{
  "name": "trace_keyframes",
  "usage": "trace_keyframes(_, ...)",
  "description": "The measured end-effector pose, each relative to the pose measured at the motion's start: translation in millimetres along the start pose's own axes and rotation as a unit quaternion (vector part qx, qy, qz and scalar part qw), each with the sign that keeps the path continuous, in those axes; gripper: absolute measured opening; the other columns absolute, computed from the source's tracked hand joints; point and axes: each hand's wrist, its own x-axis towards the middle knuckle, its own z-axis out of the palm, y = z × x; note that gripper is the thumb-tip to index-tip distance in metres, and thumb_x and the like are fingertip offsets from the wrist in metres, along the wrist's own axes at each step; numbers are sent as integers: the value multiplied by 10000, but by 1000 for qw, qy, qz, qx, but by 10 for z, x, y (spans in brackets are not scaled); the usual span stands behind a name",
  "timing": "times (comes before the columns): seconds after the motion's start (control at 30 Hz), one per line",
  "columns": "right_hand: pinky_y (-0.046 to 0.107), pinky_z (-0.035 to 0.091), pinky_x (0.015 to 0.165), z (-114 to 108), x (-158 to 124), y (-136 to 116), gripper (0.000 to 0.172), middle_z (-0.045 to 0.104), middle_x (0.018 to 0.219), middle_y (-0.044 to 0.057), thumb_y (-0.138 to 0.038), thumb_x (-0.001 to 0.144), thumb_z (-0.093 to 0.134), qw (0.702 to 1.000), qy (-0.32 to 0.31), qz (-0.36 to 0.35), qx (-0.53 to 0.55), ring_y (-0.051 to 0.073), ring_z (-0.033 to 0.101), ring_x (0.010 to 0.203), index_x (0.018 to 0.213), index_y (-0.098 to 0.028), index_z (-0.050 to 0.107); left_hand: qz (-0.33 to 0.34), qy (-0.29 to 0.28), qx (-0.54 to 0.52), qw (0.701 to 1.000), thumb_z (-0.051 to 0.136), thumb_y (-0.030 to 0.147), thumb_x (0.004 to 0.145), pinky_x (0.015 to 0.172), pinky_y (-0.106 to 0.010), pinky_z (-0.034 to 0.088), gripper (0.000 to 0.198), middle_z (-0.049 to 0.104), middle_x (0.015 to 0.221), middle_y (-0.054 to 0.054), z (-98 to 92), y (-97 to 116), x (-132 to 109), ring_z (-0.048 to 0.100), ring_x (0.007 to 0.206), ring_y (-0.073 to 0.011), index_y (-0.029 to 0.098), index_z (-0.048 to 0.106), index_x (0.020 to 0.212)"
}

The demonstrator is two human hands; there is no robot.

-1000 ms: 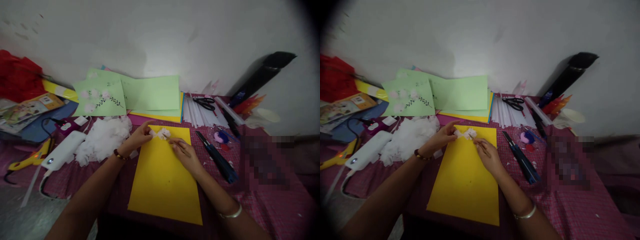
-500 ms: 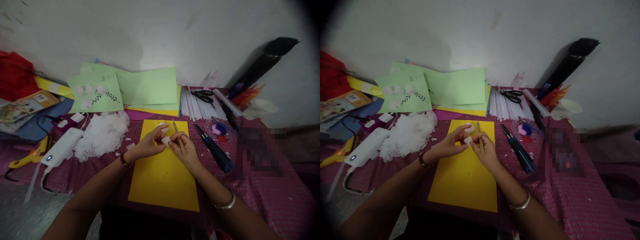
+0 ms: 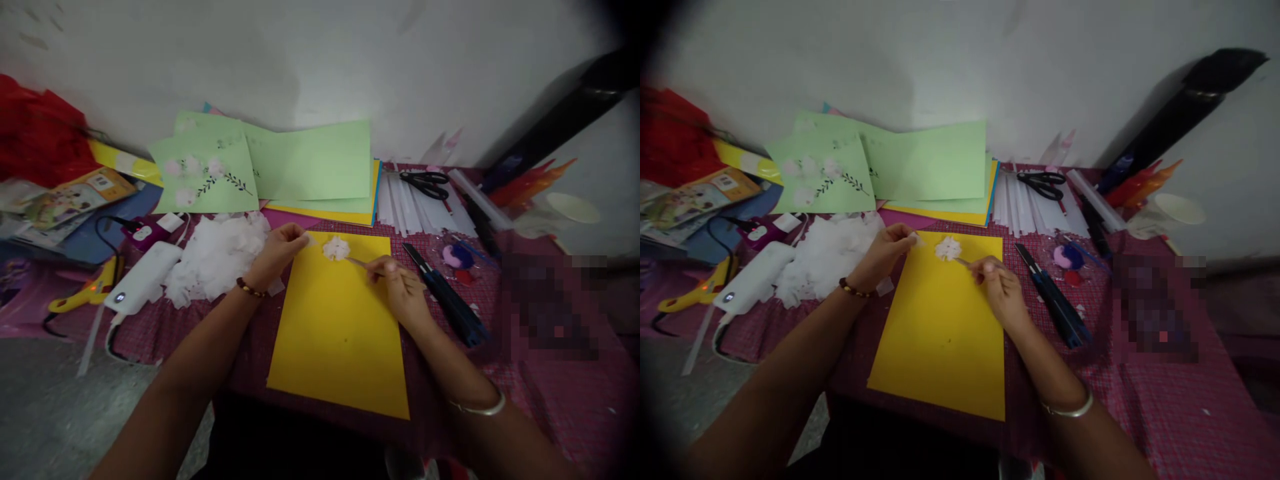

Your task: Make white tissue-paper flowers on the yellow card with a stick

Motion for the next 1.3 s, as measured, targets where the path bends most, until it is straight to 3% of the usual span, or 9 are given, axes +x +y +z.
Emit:
trace_keyframes(0.2,318,444,721,91,-13,-14,290,580,788,35,-339,968,419,998,-49,-40,-26,163,565,778,792,-205,607,-30,-13,-3,999,634,253,701,481,-198,238,171,422,583,64,95,-51,-28,346,496,-49,169,486,705)
trace_keyframes(0.7,298,453,691,135,4,39,184,604,826,33,-247,950,466,993,-35,-87,-77,150,576,784,879,-210,632,-48,-67,26,996,577,221,679,549,-200,307,77,516,666,30,78,-120,-23,420,582,-67,156,556,714)
trace_keyframes(0.9,324,463,692,146,23,-21,216,609,812,41,-300,950,463,995,-14,-76,-59,165,582,774,850,-214,635,-13,-121,96,988,580,217,678,586,-209,343,72,566,726,10,7,82,-51,468,640,-84,155,587,713)
trace_keyframes(1.0,320,461,695,152,34,-39,224,610,817,44,-303,949,466,996,-17,-72,-45,163,580,776,846,-208,641,-2,-182,151,971,593,224,701,562,-210,338,89,578,677,7,113,242,-48,472,615,-87,147,630,722)
trace_keyframes(1.1,314,456,706,154,47,-30,213,613,834,47,-289,951,468,996,-20,-68,-45,159,581,787,868,-202,645,22,-232,177,956,577,218,726,550,-209,341,90,575,637,12,301,263,-16,470,586,-85,143,616,694)
trace_keyframes(1.2,310,451,709,151,56,-3,215,612,832,43,-291,954,463,997,-23,-66,-41,157,582,788,872,-201,641,85,-196,245,946,568,163,712,566,-212,346,38,559,634,18,440,158,37,482,607,-94,149,571,677)
trace_keyframes(1.3,316,447,708,132,38,11,247,602,807,34,-315,961,447,998,-11,-59,-28,159,580,774,838,-205,632,109,-158,326,926,542,106,697,568,-223,331,50,567,649,11,476,60,86,493,617,-107,152,557,710)
